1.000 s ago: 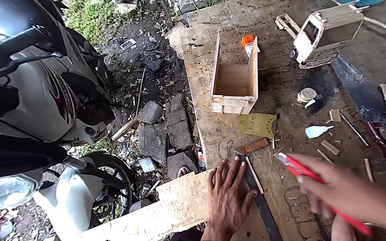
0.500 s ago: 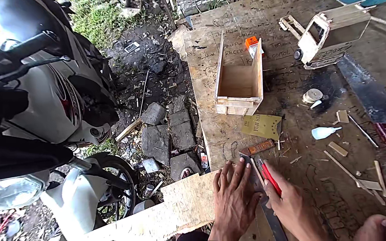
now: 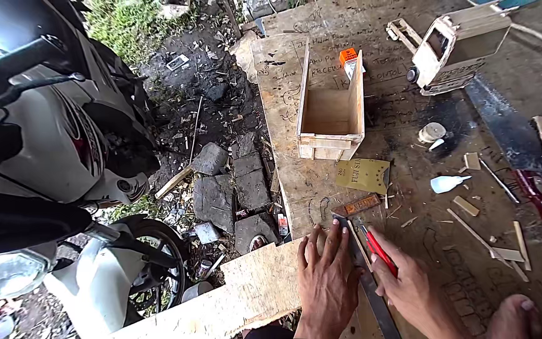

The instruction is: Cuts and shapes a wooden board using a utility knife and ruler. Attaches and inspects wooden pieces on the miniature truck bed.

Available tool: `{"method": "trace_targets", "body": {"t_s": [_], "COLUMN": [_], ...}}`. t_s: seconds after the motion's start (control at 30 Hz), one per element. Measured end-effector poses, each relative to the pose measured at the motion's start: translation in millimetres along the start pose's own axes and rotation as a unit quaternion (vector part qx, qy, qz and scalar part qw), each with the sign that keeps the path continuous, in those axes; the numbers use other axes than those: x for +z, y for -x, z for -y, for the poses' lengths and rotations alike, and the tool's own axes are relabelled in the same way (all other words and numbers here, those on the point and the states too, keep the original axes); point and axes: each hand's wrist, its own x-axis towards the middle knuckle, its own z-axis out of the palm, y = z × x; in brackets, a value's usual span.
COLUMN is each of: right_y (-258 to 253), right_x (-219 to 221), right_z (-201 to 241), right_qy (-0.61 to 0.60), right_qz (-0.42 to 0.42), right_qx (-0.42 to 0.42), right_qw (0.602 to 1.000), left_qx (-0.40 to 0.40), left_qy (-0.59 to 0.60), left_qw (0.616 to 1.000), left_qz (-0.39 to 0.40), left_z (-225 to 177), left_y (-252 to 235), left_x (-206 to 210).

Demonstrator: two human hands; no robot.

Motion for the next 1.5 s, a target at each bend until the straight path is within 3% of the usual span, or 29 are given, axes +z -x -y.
{"method": "trace_targets", "body": {"t_s": [0.17, 0.3, 0.53, 0.87, 1.03, 1.5], "right_y": [-4, -9, -5, -2, -2, -7], "right_x": [13, 9, -9, 20, 22, 28], "right_z": [10, 1, -19, 5, 7, 14], "right_qy": [0.058, 0.008, -0.062, 0.035, 0.058, 0.139], "right_qz": [-0.036, -0.053, -0.006, -0.068, -0.086, -0.106], "right_qx": [-0.038, -0.004, 0.047, -0.047, -0.064, -0.092], "right_qw": [0.997, 0.999, 0.997, 0.996, 0.993, 0.980], "left_qx": [0.006, -0.002, -0.012, -0.006, -0.003, -0.018], "left_qy": [-0.003, -0.010, 0.006, -0.018, -0.069, -0.096], "left_qw": [0.999, 0.999, 0.998, 0.998, 0.998, 0.995], "left_qz": [0.034, 0.040, 0.056, 0.052, 0.005, 0.025], "left_z": [-4, -4, -1, -6, -16, -26], "left_y": [-2, -1, 0, -6, -12, -17], "left_x": [-7, -7, -5, -11, -11, -15]}}
